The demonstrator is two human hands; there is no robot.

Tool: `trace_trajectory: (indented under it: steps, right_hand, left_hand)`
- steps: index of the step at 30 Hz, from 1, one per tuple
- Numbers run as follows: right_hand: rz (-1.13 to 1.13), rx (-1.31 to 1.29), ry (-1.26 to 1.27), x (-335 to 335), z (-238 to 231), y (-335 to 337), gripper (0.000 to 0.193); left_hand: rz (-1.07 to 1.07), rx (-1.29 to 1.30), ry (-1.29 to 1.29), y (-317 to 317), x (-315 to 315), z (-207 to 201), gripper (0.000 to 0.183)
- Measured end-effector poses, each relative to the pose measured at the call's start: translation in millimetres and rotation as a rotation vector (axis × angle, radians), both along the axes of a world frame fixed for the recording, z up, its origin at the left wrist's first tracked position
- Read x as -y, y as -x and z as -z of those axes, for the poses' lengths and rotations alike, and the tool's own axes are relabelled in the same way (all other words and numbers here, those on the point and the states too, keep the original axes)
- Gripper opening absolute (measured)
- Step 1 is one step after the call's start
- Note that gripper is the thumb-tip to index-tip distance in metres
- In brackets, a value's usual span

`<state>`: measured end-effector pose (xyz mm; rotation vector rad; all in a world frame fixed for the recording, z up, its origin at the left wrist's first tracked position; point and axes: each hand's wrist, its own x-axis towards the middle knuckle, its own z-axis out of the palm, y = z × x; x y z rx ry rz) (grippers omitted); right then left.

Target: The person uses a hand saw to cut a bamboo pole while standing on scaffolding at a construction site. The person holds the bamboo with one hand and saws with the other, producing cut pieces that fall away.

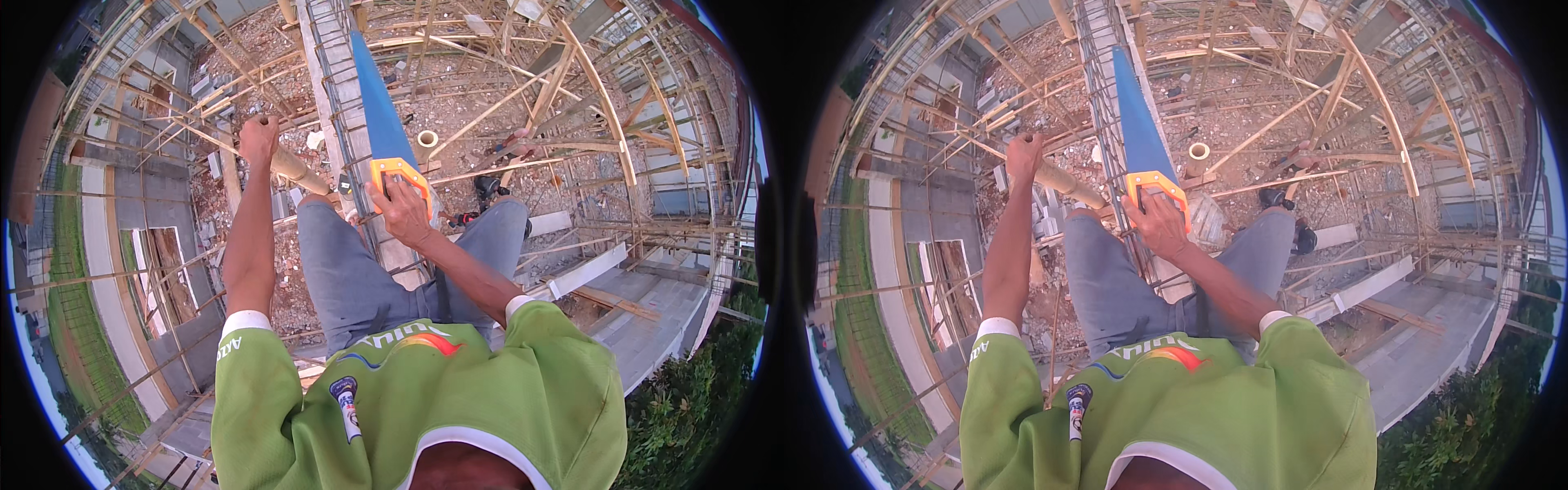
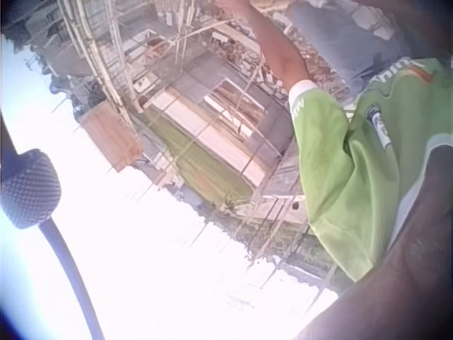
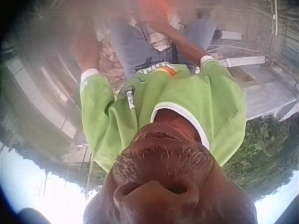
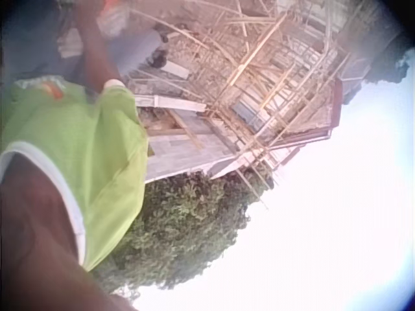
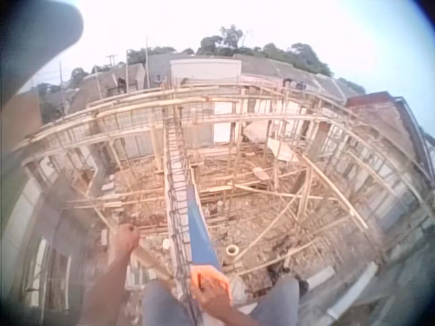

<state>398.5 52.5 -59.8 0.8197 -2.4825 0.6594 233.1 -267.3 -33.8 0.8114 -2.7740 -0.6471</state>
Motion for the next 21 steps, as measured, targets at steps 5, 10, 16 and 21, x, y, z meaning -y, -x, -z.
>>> trace_trajectory:
  steps: [5, 10, 16, 21]
  right_hand:
    - [-0.115, 0.124, -0.287, 8, 39, -13, 0.043]
    - [-0.169, 0.362, -0.425, 15, 22, -5, 0.055]
    - [-0.212, 0.635, -0.455, 12, 24, -5, 0.06]
    - [-0.212, 0.78, -0.457, 13, 26, 2, 0.06]
  left_hand:
    - [0.051, 0.01, 0.017, 4, -4, 5, 0.043]
    - [0.057, 0.058, 0.053, 1, -8, -3, 0.045]
    - [0.068, 0.079, 0.062, 3, -8, -2, 0.047]
    - [0.07, 0.07, 0.049, -2, -19, -9, 0.048]
